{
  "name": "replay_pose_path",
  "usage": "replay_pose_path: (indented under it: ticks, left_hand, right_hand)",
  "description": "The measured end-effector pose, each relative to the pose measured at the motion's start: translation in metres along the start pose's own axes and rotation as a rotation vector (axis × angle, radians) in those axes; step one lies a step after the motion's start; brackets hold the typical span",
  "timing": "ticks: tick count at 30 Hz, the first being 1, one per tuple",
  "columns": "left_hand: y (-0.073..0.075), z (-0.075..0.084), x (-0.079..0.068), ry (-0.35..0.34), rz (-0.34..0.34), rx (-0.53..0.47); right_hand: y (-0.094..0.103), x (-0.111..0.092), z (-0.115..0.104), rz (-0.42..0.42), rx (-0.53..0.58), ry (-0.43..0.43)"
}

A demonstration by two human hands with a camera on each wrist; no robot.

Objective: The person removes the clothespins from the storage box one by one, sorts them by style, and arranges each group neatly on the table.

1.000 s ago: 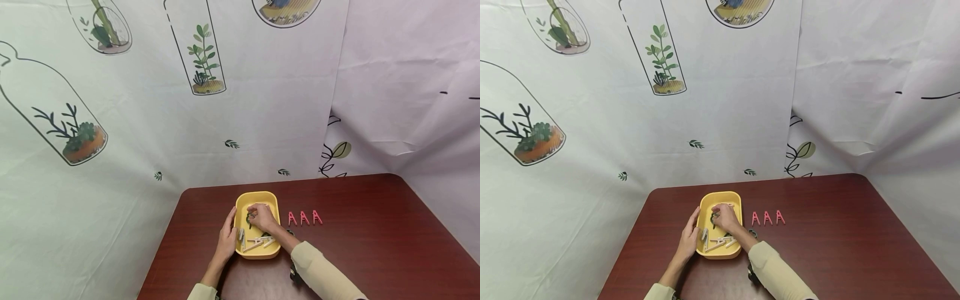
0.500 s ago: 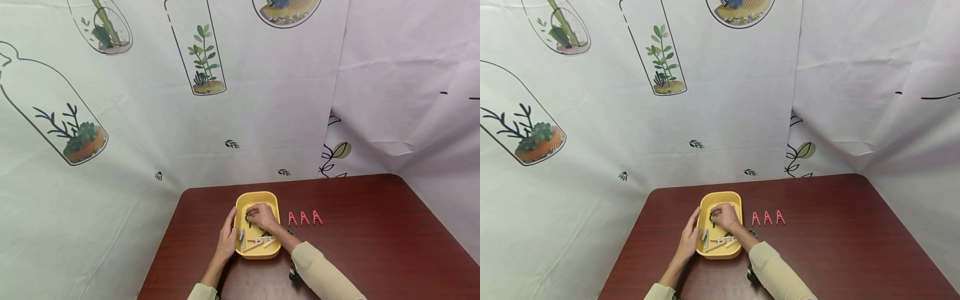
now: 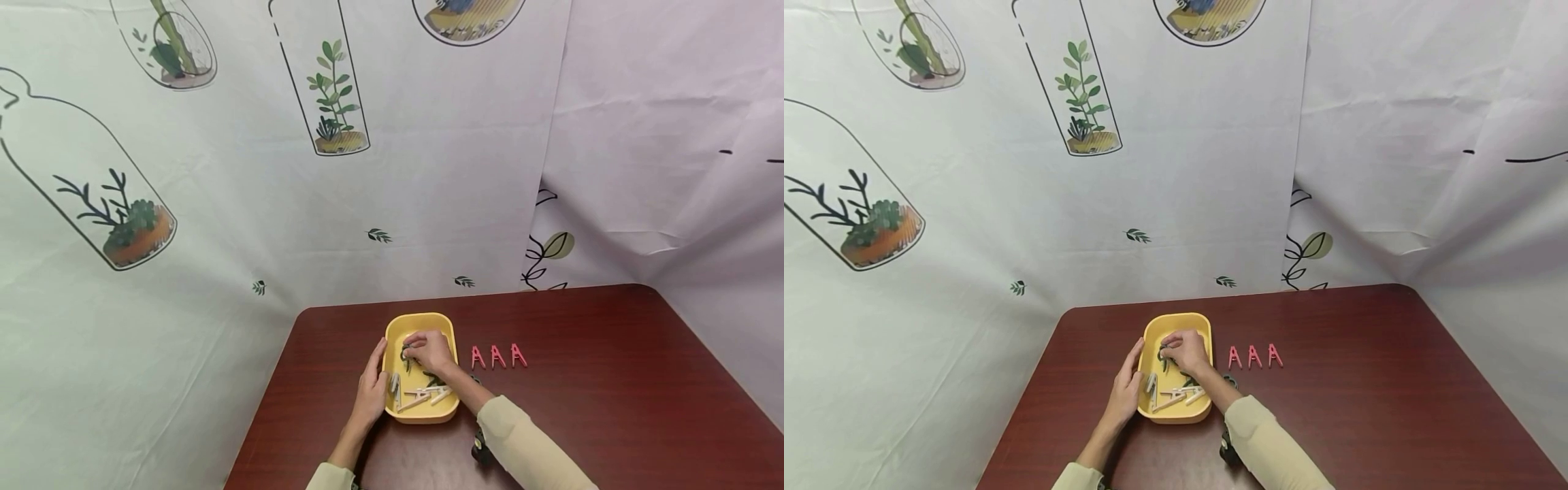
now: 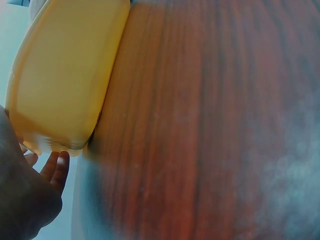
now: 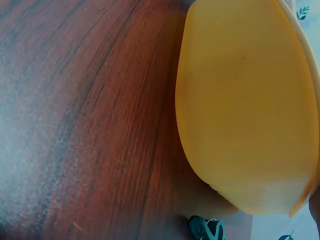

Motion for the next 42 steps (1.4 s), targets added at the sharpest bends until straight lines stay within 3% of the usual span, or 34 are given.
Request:
replay_pose_path:
  ticks: [5, 12, 18, 21, 24, 30, 36, 42]
  left_hand:
    - [0.000, 0.002, 0.000, -0.016, 0.008, 0.006]
    - [-0.002, 0.001, -0.002, 0.043, -0.011, 0.004]
    - [-0.003, 0.000, -0.002, 0.045, -0.012, 0.001]
    - [-0.002, 0.014, 0.000, 0.059, -0.003, -0.011]
    - [-0.003, 0.017, 0.001, 0.066, 0.014, -0.016]
    - [-0.004, 0.001, -0.001, 0.042, 0.014, -0.005]
    - [-0.002, 0.000, -0.002, 0.046, -0.005, -0.022]
    - [-0.001, 0.001, -0.003, 0.047, -0.003, -0.020]
  right_hand:
    - [0.001, -0.001, 0.000, 0.012, 0.045, -0.003]
    - [0.001, -0.001, 0.001, 0.001, 0.090, -0.008]
    - [0.002, -0.001, 0.002, -0.011, 0.109, -0.019]
    - [0.004, -0.001, 0.002, -0.018, 0.117, -0.028]
    - [0.005, -0.002, 0.001, -0.025, 0.137, -0.034]
    - [0.009, -0.004, -0.006, -0.046, 0.205, -0.018]
    - [0.016, -0.006, -0.015, -0.042, 0.211, 0.039]
    - [0.022, -0.008, -0.023, -0.047, 0.225, 0.041]
Point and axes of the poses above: each hand's wrist, its own x-axis towards the middle knuckle, its own y-axis out of the back of the hand, z = x × y, the point moved 8 cm from there along x, towards the middle knuckle, and after that the axes turned 8 degrees about -y, right-handed, at the moved point
